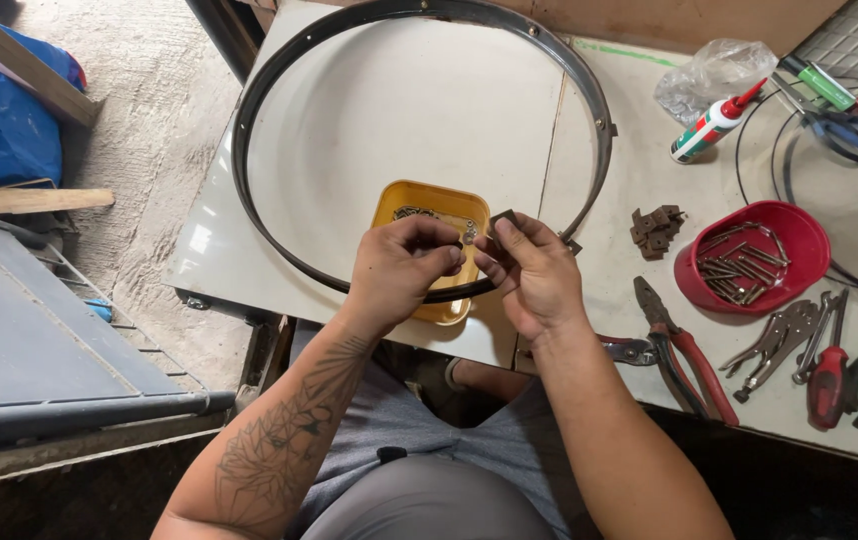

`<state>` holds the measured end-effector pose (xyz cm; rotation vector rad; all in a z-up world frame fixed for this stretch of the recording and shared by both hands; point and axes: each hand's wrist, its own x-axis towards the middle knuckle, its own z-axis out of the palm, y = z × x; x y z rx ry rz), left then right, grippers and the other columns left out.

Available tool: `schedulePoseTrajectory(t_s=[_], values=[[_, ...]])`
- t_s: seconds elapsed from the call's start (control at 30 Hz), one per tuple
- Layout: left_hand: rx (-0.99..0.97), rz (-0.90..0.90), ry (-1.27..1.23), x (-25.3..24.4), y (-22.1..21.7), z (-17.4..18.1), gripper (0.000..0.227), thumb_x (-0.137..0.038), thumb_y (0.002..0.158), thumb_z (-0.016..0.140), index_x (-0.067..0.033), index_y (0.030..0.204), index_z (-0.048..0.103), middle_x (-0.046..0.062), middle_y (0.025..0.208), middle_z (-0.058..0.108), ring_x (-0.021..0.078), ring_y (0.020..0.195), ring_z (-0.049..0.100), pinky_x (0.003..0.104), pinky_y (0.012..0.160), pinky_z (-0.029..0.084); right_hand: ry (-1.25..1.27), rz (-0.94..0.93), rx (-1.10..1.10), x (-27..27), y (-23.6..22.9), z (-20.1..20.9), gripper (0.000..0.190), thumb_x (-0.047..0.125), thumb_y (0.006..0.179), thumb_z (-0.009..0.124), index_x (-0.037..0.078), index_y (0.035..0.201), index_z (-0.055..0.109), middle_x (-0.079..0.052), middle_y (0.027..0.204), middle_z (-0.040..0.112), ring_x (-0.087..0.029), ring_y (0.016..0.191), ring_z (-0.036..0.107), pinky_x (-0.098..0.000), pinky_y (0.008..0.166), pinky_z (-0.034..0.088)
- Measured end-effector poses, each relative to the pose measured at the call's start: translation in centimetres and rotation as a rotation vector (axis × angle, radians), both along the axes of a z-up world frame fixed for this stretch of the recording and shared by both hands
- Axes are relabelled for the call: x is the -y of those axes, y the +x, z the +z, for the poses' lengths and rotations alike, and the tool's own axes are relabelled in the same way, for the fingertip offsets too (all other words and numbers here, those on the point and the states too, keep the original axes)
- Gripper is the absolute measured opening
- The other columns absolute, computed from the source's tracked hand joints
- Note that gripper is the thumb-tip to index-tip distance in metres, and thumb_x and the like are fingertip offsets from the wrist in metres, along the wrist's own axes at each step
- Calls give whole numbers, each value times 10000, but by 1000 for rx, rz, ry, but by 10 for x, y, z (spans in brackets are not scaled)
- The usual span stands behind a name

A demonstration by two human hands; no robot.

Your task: The person attaches small metal brackets to a circular metal frame using screws and washers. They pick each bracket and fastener from a yellow tray, align the bracket on the frame, insert the screw, and tighten it by hand. The process is repeated for multiple attachment points around the frame.

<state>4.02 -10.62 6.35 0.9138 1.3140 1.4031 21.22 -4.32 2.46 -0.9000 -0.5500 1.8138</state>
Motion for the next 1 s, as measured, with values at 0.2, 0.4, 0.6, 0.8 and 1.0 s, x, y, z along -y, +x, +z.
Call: schedulePoseTrajectory(t_s=[0.2,0.4,0.6,0.8,1.0], values=[[49,33,29,4,11,2,191,67,827,769,35,1015,765,189,837,707,207,733,733,353,700,678,-16,-51,50,8,-3,-4,87,119,930,780,115,982,711,-93,872,759,-192,723,719,-249,645,627],[-462,69,-92,7,19,16,161,-174,792,724,-295,834,821,-53,739,735,119,729,739,278,732,616,-91,-29,-50,19,-5,22,64,136,991,686,82,1008,657,-149,930,749,-272,860,751,-393,815,661],[-797,52,216,17,30,-5,163,-199,782,822,-154,939,820,91,908,739,329,856,749,430,746,635,-94,30,-110,26,-4,17,61,179,1042,592,146,1009,630,-196,1126,759,-329,1052,758,-329,754,610],[-893,87,253,11,33,-20,134,-226,828,823,-155,941,822,76,885,717,318,835,750,410,738,638,-25,27,-11,35,-6,13,28,158,1043,581,179,1040,562,-164,1229,748,-258,1086,732,-237,739,507],[-795,37,66,4,24,-20,123,-288,849,792,-214,941,825,43,875,744,316,856,751,401,742,631,180,-136,132,28,-4,-7,106,99,982,701,118,1036,612,-96,1121,733,-193,979,702,-288,873,585]])
